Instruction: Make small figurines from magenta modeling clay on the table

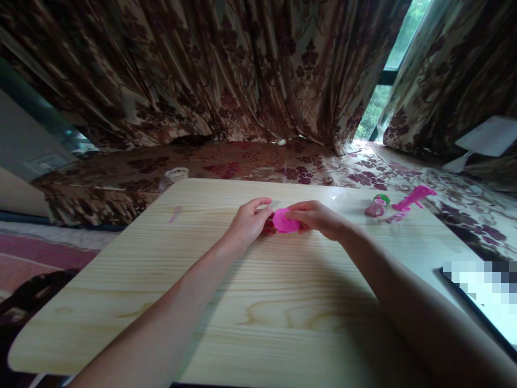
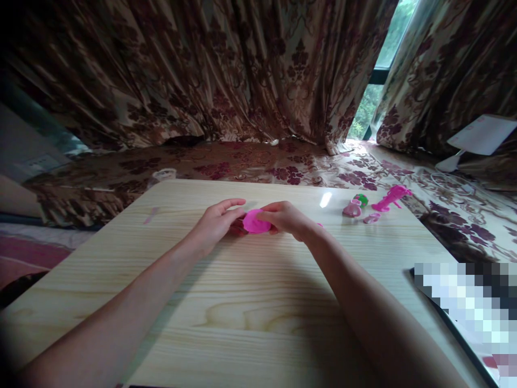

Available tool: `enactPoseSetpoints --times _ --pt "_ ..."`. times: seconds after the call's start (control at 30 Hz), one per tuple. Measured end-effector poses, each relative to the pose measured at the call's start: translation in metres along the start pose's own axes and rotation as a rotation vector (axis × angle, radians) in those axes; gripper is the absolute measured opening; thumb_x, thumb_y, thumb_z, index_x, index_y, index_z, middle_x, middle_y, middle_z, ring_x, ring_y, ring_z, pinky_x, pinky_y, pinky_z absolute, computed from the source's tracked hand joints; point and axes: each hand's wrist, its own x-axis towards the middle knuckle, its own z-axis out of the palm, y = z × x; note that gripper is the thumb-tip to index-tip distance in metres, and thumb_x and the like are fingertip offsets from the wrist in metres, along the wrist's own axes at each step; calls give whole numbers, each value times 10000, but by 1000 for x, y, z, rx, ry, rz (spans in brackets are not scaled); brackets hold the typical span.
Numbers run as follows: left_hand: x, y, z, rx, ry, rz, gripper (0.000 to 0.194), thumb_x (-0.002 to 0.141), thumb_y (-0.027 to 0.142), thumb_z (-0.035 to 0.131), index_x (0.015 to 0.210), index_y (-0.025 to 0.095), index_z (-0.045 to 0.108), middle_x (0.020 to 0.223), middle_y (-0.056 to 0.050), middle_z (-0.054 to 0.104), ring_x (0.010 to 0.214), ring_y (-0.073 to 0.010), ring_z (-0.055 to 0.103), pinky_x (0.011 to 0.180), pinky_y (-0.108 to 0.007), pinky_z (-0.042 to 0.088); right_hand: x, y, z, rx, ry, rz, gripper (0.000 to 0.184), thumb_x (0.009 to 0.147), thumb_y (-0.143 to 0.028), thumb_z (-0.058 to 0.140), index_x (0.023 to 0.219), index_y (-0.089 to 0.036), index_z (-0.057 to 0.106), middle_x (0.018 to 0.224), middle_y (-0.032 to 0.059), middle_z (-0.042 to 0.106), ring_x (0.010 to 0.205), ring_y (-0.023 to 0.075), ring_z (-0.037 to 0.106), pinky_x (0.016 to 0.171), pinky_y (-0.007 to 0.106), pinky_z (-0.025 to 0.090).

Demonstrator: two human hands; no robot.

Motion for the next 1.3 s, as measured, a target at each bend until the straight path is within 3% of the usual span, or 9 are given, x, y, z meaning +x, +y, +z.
enactPoseSetpoints --times 0.1,0.2,0.33,0.5,0.7,0.9,1.1,1.3 --pt "1 0 -5 177 8 139 359 718 208 566 1069 136 572 727 -37 668 621 -134 608 573 -229 447 -1 0 -4 141 -11 50 240 723 -339 633 847 -139 679 715 34 634 582 90 527 488 171 439" --pt "1 -3 -8 317 -60 256 337 686 210 595 1012 129 608 820 -52 677 703 -142 611 636 -237 454 -1 2 -7 215 -11 66 210 703 -324 658 798 -139 674 678 23 623 548 76 512 466 154 425" --pt "2 -7 -8 480 -139 384 225 697 224 579 888 151 674 884 -49 681 811 -166 603 751 -264 443 -1 4 -8 218 2 88 208 694 -320 667 803 -144 678 724 36 643 586 89 542 473 151 441" --pt "4 -11 -8 610 -110 473 164 668 208 601 789 203 711 801 -23 677 810 -182 585 786 -270 416 2 5 -8 181 2 85 213 704 -336 659 818 -159 691 788 53 668 649 117 583 478 163 461" --pt "9 -16 -11 663 -68 434 98 649 229 632 708 200 706 765 -40 664 823 -198 561 783 -284 409 4 3 -2 150 8 87 203 710 -325 655 818 -158 695 777 51 673 633 113 582 471 164 460" --pt "8 -8 -8 268 27 239 256 756 301 548 932 148 656 863 -63 690 755 -155 609 675 -241 445 4 2 0 122 48 89 216 693 -330 676 793 -139 692 670 32 636 550 91 532 449 165 457" --pt "4 -5 4 89 -51 101 360 709 282 638 1032 131 593 659 -30 660 550 -118 583 518 -207 431 5 0 2 84 84 97 184 694 -318 666 753 -143 668 618 12 603 506 77 493 429 165 436" --pt "5 -6 5 -53 -84 -46 386 670 227 672 1031 136 570 662 -38 658 513 -129 603 484 -225 478 4 0 2 69 76 95 210 710 -347 649 784 -151 660 617 17 596 517 81 496 429 150 426"
